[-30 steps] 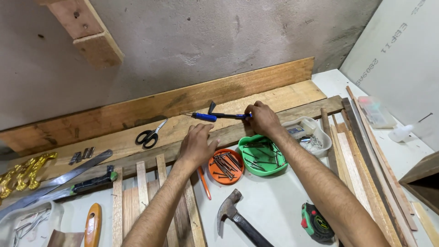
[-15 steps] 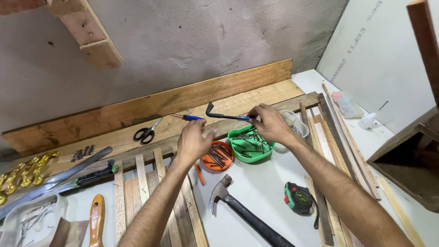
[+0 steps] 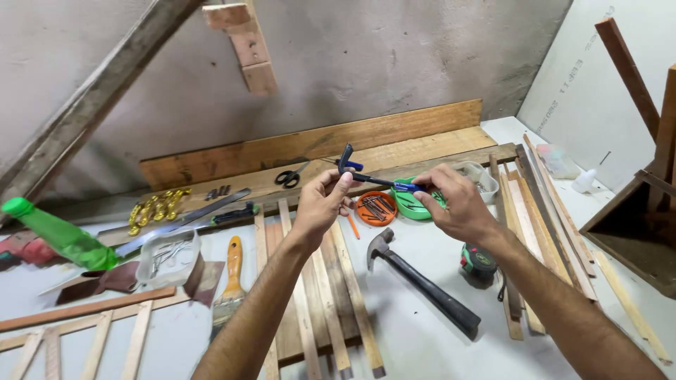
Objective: The person measures wooden slats with a tape measure, marks them with a pencil, and hammers nails to assemble small wooden lattice frames on a workbench. They handle nails from containers, position slats, and pick up sandpaper near the end.
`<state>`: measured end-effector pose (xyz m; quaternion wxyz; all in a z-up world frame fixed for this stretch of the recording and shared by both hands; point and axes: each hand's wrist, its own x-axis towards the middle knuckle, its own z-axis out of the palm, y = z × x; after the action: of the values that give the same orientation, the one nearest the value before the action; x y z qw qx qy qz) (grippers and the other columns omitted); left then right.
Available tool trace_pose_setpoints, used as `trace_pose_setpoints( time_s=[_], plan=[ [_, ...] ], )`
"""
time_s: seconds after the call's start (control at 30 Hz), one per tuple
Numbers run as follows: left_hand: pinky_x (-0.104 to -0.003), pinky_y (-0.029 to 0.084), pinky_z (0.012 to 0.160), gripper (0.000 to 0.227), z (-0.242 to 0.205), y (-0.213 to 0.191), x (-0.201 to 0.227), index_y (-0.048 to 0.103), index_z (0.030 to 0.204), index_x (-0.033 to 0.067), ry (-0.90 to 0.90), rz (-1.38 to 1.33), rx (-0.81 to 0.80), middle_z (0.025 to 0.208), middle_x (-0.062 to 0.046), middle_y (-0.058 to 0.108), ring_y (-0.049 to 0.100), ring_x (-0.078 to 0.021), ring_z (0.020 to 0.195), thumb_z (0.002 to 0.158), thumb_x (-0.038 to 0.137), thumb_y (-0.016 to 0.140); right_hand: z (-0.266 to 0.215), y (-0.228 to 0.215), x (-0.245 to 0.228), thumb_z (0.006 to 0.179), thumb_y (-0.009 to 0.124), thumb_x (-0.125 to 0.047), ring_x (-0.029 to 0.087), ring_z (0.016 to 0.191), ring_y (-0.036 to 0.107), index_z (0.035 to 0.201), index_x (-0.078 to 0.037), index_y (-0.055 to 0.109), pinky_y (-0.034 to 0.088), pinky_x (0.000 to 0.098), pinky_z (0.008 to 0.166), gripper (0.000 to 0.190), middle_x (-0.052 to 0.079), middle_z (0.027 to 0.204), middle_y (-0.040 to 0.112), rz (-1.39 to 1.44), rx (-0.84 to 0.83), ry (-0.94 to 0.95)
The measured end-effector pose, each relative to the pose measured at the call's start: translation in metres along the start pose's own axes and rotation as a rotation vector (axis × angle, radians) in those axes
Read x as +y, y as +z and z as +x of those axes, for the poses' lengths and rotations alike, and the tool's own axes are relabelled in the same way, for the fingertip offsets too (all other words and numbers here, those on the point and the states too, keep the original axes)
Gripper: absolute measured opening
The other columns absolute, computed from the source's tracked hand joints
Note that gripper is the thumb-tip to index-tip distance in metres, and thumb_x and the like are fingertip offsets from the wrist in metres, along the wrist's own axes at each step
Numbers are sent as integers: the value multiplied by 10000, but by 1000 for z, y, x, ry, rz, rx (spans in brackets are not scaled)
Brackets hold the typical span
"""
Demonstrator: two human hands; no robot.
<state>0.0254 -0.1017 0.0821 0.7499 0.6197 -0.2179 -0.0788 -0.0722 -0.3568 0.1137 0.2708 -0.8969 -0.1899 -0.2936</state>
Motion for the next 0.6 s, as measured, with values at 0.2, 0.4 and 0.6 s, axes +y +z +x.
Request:
trace_pose_setpoints(
  time_s=[0.2,0.4,0.6],
  plan=[
    [-263,548,670,267,-79,-46,43,701,1172,28,64,-79,64,959,-91,702,677,-103,778,1080,266,623,-22,37,-71,887,767,-94,119,978,716,1113,-24,681,618,256,865,252,46,1119,679,491,-50,133],
    [-255,552,701,214,-152,-92,92,612,1260,105,143,27,111,1179,-54,761,671,-91,793,1072,178,541,-27,75,-124,840,816,-50,87,1020,678,1200,-20,643,582,250,915,401,21,1140,681,1022,-138,288],
    [-259,554,677,216,-184,-133,92,563,1285,119,158,-36,181,1253,-76,749,682,-96,791,1085,170,499,-11,95,-162,827,810,-45,103,973,709,1182,-5,679,612,269,897,381,45,1081,736,1069,-213,345]
  ],
)
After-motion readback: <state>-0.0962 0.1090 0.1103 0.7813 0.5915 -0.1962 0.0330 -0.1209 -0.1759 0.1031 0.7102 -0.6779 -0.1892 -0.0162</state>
